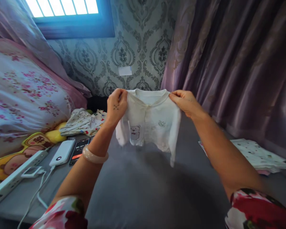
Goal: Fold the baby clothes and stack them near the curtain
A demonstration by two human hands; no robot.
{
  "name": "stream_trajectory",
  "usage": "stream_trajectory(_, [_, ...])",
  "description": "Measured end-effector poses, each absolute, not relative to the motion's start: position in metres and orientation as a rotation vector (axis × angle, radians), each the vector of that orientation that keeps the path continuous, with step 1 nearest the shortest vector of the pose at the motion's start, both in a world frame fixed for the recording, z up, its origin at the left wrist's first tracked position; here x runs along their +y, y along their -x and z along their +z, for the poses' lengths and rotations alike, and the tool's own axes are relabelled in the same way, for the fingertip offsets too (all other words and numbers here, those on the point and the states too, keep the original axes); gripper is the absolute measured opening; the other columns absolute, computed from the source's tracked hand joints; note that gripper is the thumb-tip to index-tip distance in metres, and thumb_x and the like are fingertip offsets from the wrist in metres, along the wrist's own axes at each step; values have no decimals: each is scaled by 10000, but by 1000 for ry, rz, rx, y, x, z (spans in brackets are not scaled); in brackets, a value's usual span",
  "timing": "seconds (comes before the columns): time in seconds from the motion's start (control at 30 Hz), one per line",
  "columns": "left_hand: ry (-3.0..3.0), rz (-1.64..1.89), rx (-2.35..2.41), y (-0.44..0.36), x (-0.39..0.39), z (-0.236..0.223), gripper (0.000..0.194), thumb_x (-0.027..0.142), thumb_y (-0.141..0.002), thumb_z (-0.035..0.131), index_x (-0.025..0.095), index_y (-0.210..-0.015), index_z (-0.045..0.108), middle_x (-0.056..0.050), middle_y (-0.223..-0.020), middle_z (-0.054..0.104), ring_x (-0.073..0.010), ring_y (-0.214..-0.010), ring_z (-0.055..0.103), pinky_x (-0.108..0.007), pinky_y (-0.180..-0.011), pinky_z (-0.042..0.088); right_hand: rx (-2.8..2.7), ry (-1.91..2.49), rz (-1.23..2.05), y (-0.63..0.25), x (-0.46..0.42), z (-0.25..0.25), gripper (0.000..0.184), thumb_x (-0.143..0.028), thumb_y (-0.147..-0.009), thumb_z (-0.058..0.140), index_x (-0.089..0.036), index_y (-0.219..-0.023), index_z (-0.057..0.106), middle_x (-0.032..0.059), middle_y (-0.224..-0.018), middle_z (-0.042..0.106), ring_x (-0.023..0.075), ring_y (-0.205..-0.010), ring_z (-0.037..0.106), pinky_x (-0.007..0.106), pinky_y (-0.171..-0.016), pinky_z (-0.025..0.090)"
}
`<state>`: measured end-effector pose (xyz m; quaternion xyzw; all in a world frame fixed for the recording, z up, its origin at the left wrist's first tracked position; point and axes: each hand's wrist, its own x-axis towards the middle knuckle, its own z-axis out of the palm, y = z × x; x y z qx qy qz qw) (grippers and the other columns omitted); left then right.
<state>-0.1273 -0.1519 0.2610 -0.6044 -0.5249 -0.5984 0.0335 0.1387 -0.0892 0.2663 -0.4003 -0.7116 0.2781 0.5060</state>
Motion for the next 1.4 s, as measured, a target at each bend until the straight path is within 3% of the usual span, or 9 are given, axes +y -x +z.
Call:
stream_trajectory(0.17, [2109,-1493,-1746,138,-141,261,271,345,-843,486,151,-787,667,-4,-674,584,-124,-657,473,-227,-573,337,-1824,1083,752,-147,-82,253,327,-533,-794,659,-207,-814,684,25,-715,658,165,-643,585,294,-605,475])
stream_trajectory(0.27, [2318,-1182,-1951,143,-112,216,262,300,-803,485,143,-711,672,11,-584,542,-120,-607,470,-215,-538,323,-1994,1261,766,-144,-62,209,243,-416,-823,635,-183,-784,692,13,-692,660,149,-616,566,261,-579,437])
stream_trajectory(0.37, [2457,-844,-2138,141,-90,154,260,253,-798,477,140,-698,688,9,-547,540,-132,-617,517,-213,-553,353,-2197,1440,582,-137,-45,150,176,-248,-864,562,-153,-808,699,32,-762,693,152,-713,594,230,-635,426])
stream_trajectory(0.53, [2357,-500,-2346,123,-76,83,287,219,-859,451,165,-917,727,-94,-898,722,-196,-877,631,-256,-729,448,-2404,1629,401,-129,-38,76,225,-256,-953,490,-170,-984,695,93,-1049,710,182,-971,615,235,-795,405])
stream_trajectory(0.7, [2257,-336,-2485,115,-66,59,305,186,-887,434,169,-1062,683,-163,-1148,681,-270,-1066,626,-365,-878,440,-2429,1745,401,-123,-34,51,283,-280,-990,422,-180,-1119,655,128,-1176,672,209,-1064,604,254,-825,395])
stream_trajectory(0.9, [2307,-288,-2460,113,-63,47,306,253,-924,422,181,-1102,660,-160,-1226,641,-291,-1161,582,-415,-964,394,-2510,1689,425,-114,-24,46,350,-289,-1007,357,-176,-1142,660,144,-1194,666,227,-1081,610,269,-835,404])
stream_trajectory(1.03, [2392,-308,-2393,116,-62,41,338,338,-944,422,179,-1136,651,-150,-1232,637,-280,-1163,574,-378,-957,396,-2561,1645,446,-112,-20,46,327,-307,-984,431,-163,-1176,654,149,-1264,634,236,-1159,571,265,-884,396])
stream_trajectory(1.2, [2457,-422,-2243,124,-55,27,339,321,-938,470,121,-1157,635,-173,-1169,655,-256,-1100,603,-314,-906,415,-2537,1652,473,-113,-13,39,317,-303,-979,447,-157,-1192,631,138,-1268,630,230,-1136,580,269,-879,401])
stream_trajectory(1.4, [2382,-577,-2125,129,-42,22,268,325,-952,482,159,-1082,647,-119,-1103,675,-246,-1085,594,-334,-915,399,-2473,1598,373,-106,3,26,276,-286,-993,425,-165,-1151,616,111,-1223,633,204,-1132,570,256,-884,402])
